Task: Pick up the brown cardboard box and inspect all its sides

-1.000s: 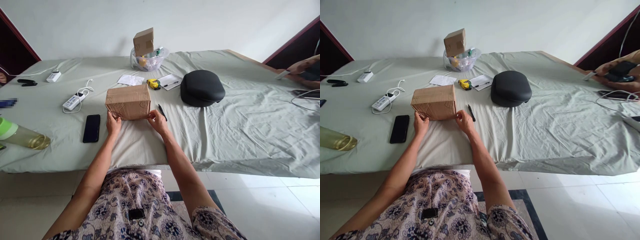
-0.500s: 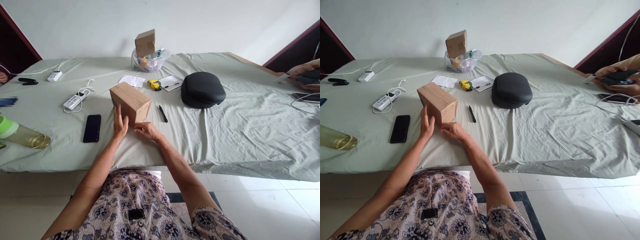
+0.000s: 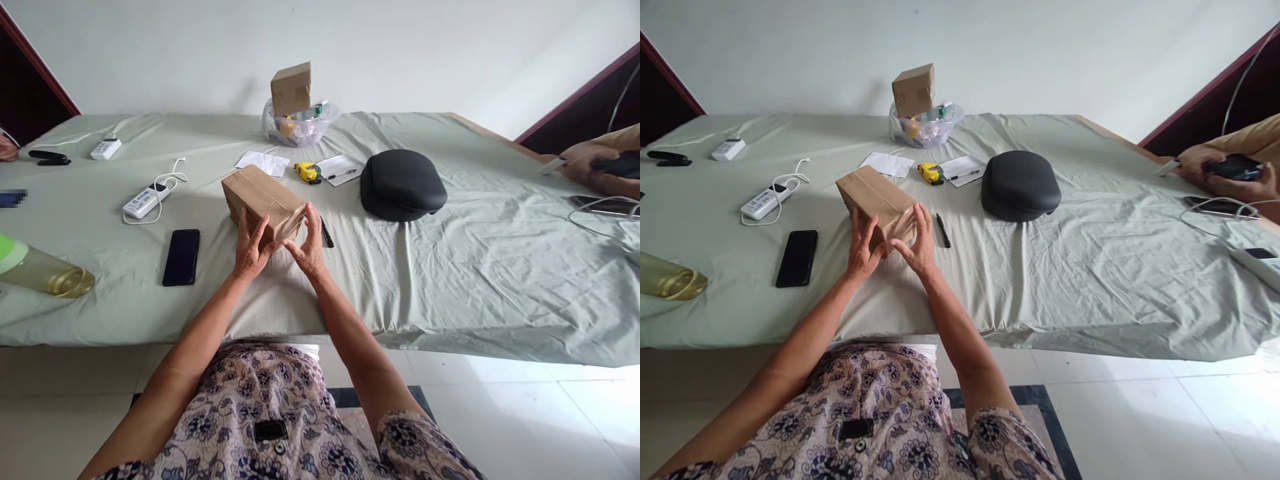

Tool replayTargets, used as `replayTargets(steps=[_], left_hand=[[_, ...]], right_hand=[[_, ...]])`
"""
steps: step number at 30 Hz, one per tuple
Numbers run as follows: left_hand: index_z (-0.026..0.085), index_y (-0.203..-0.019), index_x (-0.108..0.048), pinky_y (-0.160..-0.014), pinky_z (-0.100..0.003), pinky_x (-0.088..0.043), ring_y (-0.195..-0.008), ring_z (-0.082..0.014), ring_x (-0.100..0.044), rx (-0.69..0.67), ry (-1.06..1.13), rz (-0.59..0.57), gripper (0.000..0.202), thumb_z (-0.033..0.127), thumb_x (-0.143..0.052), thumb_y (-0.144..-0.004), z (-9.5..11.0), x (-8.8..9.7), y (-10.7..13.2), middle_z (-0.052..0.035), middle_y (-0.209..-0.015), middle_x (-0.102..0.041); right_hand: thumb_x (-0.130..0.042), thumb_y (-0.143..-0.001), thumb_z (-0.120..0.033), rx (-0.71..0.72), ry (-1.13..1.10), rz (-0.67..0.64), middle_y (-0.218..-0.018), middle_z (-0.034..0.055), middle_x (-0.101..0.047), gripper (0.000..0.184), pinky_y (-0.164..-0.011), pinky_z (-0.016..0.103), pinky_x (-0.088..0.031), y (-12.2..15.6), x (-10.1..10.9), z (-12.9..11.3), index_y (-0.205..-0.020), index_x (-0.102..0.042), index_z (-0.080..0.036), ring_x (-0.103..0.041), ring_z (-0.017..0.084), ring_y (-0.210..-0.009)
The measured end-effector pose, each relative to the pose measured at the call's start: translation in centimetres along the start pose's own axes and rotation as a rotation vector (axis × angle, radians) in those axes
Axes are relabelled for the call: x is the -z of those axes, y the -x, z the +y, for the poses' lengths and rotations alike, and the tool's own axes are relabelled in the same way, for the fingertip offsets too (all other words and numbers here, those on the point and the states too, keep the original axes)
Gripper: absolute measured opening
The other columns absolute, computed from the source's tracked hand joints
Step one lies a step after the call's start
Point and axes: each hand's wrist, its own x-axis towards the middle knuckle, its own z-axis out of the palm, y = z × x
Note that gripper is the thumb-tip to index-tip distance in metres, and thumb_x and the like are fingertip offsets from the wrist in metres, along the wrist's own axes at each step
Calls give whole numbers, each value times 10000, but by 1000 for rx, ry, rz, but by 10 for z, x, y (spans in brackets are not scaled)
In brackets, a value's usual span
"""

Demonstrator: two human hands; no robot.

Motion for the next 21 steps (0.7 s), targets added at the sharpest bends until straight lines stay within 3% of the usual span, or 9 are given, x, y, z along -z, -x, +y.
replayTargets(steps=[5, 10, 16, 21], left_hand=[[274, -1509, -498, -1269, -548, -348, -1619, -363, -227, -81, 32, 3, 566, 551, -513, -1016, 4, 1, 6, -154, -1757, -147], [276, -1491, -493, -1237, -598, -373, -1602, -388, -264, -124, 34, 2, 543, 527, -542, -1012, 10, 0, 6, -161, -1747, -171], [256, -1510, -450, -1235, -535, -389, -1570, -336, -350, -138, 57, 43, 527, 482, -506, -1037, 13, 2, 5, -174, -1708, -282], [245, -1490, -465, -1238, -535, -386, -1540, -322, -401, -115, 74, 44, 526, 510, -483, -1036, 11, 3, 3, -182, -1663, -368]], right_hand=[[-573, -827, -824, 3, 162, 192, -1363, 140, -487, 824, -1144, 622, -448, 4, 0, -12, -1424, -480, -264, -504, 329, -1320], [-601, -829, -795, -54, 164, 297, -1193, 114, -517, 681, -1024, 559, -514, 3, 1, -21, -1207, -562, -230, -545, 297, -1156], [-620, -904, -651, -167, -95, 396, -973, 54, -579, 420, -907, 415, -520, -4, 5, -22, -970, -633, -236, -571, 227, -979], [-585, -921, -627, -348, -411, 423, -854, -3, -566, 403, -745, 297, -499, -8, 4, -15, -1020, -643, -241, -549, 144, -762]])
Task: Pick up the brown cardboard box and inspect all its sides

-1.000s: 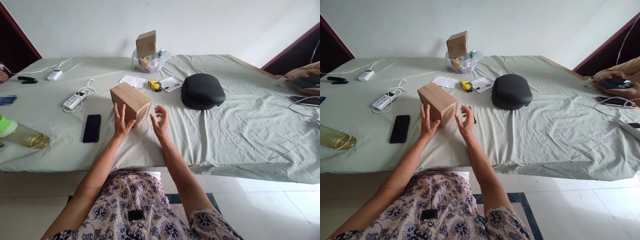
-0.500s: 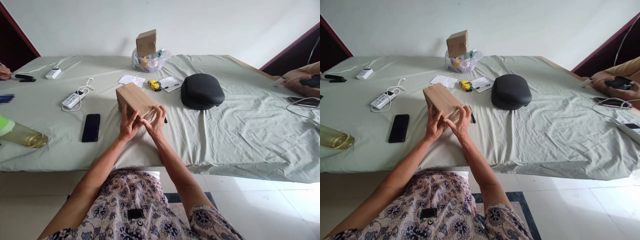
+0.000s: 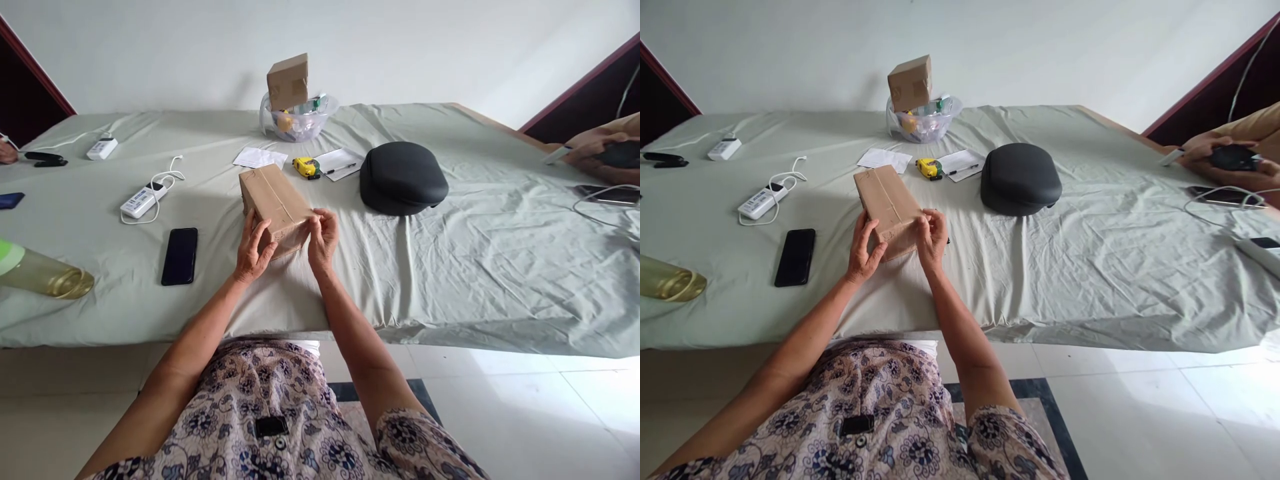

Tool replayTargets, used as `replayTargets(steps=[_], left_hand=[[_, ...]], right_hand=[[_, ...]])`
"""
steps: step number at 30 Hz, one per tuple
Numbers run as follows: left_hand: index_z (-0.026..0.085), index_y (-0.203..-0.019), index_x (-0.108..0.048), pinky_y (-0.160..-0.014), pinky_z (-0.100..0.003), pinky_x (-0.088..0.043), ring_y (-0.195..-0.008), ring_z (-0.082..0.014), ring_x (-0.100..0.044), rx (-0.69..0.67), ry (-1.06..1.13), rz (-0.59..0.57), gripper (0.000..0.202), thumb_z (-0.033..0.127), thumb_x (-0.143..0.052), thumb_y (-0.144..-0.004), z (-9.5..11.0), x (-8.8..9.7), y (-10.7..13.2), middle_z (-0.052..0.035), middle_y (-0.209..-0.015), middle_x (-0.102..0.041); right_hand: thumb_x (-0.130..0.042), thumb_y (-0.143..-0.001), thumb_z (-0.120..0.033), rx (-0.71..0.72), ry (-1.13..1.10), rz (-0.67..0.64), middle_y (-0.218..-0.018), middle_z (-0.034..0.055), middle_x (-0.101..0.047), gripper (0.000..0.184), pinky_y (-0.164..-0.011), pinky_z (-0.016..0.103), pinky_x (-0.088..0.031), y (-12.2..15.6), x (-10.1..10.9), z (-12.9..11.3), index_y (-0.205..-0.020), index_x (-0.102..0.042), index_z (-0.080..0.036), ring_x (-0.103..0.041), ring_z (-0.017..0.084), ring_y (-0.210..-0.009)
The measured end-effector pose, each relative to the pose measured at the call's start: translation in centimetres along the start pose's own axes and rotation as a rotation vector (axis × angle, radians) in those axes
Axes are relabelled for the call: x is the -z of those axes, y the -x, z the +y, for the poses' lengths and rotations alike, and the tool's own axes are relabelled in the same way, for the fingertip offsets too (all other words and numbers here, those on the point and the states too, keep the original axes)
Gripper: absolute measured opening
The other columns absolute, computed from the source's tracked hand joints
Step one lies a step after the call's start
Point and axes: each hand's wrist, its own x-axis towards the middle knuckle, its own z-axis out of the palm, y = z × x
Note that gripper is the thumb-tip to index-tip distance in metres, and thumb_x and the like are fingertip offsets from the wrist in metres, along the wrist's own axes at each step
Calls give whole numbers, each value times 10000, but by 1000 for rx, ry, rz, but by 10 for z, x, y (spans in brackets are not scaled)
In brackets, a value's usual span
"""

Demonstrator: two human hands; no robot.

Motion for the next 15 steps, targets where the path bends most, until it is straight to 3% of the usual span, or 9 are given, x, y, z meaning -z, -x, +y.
replayTargets(steps=[7, 15], left_hand=[[254, -1482, -475, -1226, -531, -399, -1538, -330, -406, 8, 64, 14, 533, 510, -529, -1018, -8, 4, 1, -182, -1653, -389], [248, -1473, -486, -1213, -490, -422, -1507, -317, -455, 176, 209, 81, 537, 540, -499, -1023, -16, 8, 2, -177, -1610, -458]], right_hand=[[-651, -865, -629, -91, -87, -74, -828, -3, -624, 406, -774, 303, -519, -5, 2, 6, -969, -681, -239, -585, 153, -780], [-716, -812, -666, -122, -94, -192, -858, 10, -679, 441, -803, 325, -546, 1, -4, 14, -978, -740, -259, -624, 168, -825]])
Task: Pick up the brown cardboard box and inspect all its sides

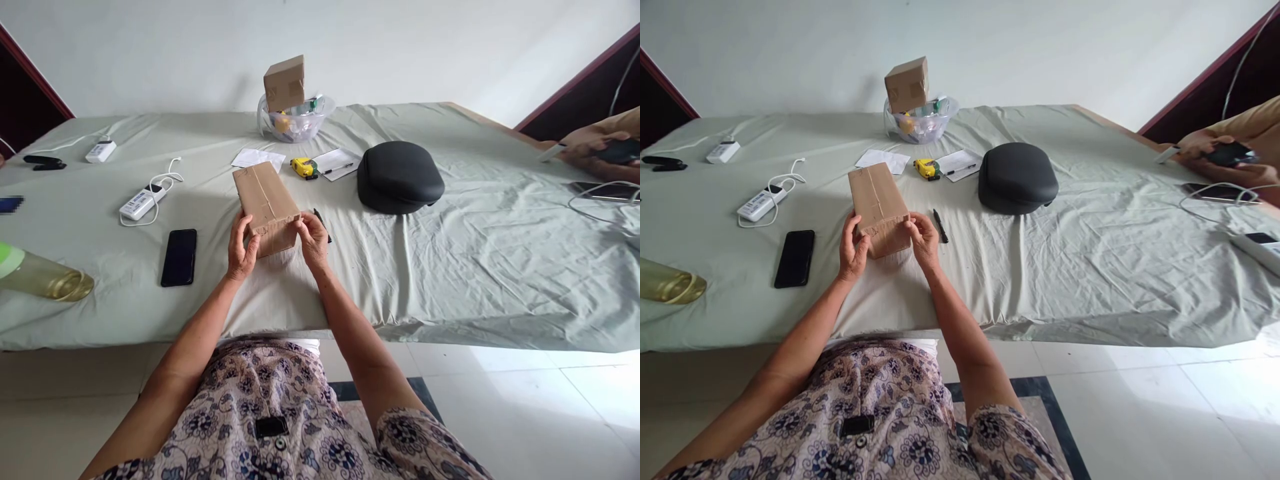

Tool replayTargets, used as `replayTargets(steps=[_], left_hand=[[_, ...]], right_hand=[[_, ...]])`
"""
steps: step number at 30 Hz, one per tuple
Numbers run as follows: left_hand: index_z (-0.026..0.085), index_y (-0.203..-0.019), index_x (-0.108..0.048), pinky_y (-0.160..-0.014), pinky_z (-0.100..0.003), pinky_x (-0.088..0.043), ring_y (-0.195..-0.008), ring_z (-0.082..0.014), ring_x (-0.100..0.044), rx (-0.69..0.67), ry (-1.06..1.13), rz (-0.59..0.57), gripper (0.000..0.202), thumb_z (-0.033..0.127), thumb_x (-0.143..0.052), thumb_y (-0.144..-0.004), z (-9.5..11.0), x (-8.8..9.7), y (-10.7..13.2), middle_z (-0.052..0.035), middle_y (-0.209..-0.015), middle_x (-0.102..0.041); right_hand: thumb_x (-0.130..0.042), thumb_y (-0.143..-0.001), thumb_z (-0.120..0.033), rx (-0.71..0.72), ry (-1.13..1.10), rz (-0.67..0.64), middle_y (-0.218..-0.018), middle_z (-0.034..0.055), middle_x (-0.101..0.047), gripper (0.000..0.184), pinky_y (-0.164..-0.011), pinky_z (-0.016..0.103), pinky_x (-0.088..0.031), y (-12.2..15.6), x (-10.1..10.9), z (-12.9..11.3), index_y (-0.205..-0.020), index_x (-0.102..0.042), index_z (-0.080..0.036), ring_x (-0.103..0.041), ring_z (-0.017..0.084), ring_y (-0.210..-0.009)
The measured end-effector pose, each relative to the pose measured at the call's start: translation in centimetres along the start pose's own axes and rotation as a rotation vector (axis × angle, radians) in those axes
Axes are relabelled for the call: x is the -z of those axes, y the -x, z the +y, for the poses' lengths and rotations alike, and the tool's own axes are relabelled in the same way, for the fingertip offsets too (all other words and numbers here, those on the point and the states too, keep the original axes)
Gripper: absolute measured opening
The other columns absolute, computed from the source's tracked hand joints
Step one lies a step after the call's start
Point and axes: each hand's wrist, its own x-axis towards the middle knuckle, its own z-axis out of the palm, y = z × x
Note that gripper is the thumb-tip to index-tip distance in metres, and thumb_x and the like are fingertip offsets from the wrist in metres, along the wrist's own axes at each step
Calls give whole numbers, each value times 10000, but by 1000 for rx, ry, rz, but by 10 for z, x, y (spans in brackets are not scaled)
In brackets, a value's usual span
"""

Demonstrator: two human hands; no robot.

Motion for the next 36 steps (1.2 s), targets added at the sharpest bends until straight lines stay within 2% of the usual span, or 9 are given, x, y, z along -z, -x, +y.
replayTargets(steps=[4, 11, 14, 19, 23, 26, 29, 31, 36], left_hand=[[236, -1443, -512, -1206, -463, -425, -1442, -301, -525, 84, 57, 90, 571, 604, -498, -1006, 1, 2, -3, -174, -1545, -521], [247, -1468, -476, -1160, -443, -446, -1300, -289, -601, 228, 113, 196, 687, 713, -484, -963, 2, 15, -11, -147, -1411, -593], [260, -1493, -432, -1136, -447, -461, -1287, -291, -601, 295, 179, 232, 734, 740, -493, -941, 0, 18, -12, -141, -1377, -596], [318, -1515, -369, -1013, -416, -554, -1323, -286, -589, 411, 314, 285, 767, 776, -494, -913, -9, 17, -12, -138, -1478, -529], [364, -1526, -331, -868, -384, -607, -1286, -279, -623, 543, 452, 246, 760, 781, -488, -910, -18, 13, -10, -140, -1506, -537], [399, -1553, -267, -831, -391, -620, -1229, -267, -662, 669, 479, 210, 777, 747, -536, -912, -24, 9, -6, -136, -1489, -571], [386, -1599, -144, -888, -432, -618, -1252, -274, -657, 753, 441, 167, 918, 717, -620, -888, -25, 4, -1, -153, -1450, -609], [354, -1624, -60, -976, -460, -594, -1331, -284, -613, 750, 412, 160, 1031, 712, -660, -866, -23, 0, 1, -174, -1491, -577], [318, -1652, -15, -1185, -468, -462, -1498, -297, -467, 554, 286, 96, 1117, 729, -673, -849, -16, -6, 3, -187, -1668, -367]], right_hand=[[-747, -774, -686, -44, 37, -78, -944, 24, -719, 486, -832, 341, -541, 2, 0, 5, -1022, -761, -269, -669, 183, -882], [-766, -732, -723, -103, 209, -180, -1060, 70, -748, 572, -759, 329, -530, 4, 1, 6, -1062, -776, -255, -682, 194, -875], [-752, -722, -757, -119, 248, -193, -1005, 69, -761, 627, -737, 325, -520, 6, 1, 5, -1081, -778, -243, -687, 193, -851], [-726, -759, -755, -66, 197, -212, -829, 15, -739, 630, -759, 328, -535, 8, 0, 0, -1132, -741, -247, -666, 173, -790], [-708, -770, -766, 29, 141, -202, -757, -12, -660, 614, -712, 325, -536, 10, 0, -7, -1099, -729, -248, -607, 155, -714], [-696, -814, -724, 103, 159, -216, -730, -16, -624, 553, -681, 322, -531, 14, -1, -10, -1076, -734, -239, -575, 146, -674], [-683, -858, -668, 167, 194, -280, -762, 4, -662, 497, -684, 323, -542, 19, -4, -10, -1096, -737, -235, -601, 150, -692], [-652, -893, -644, 189, 217, -312, -802, 21, -699, 470, -685, 324, -552, 23, -7, -7, -1125, -736, -244, -620, 154, -708], [-583, -944, -618, 216, 235, -294, -927, 51, -780, 429, -641, 307, -555, 29, -15, -4, -1144, -731, -267, -649, 150, -699]])
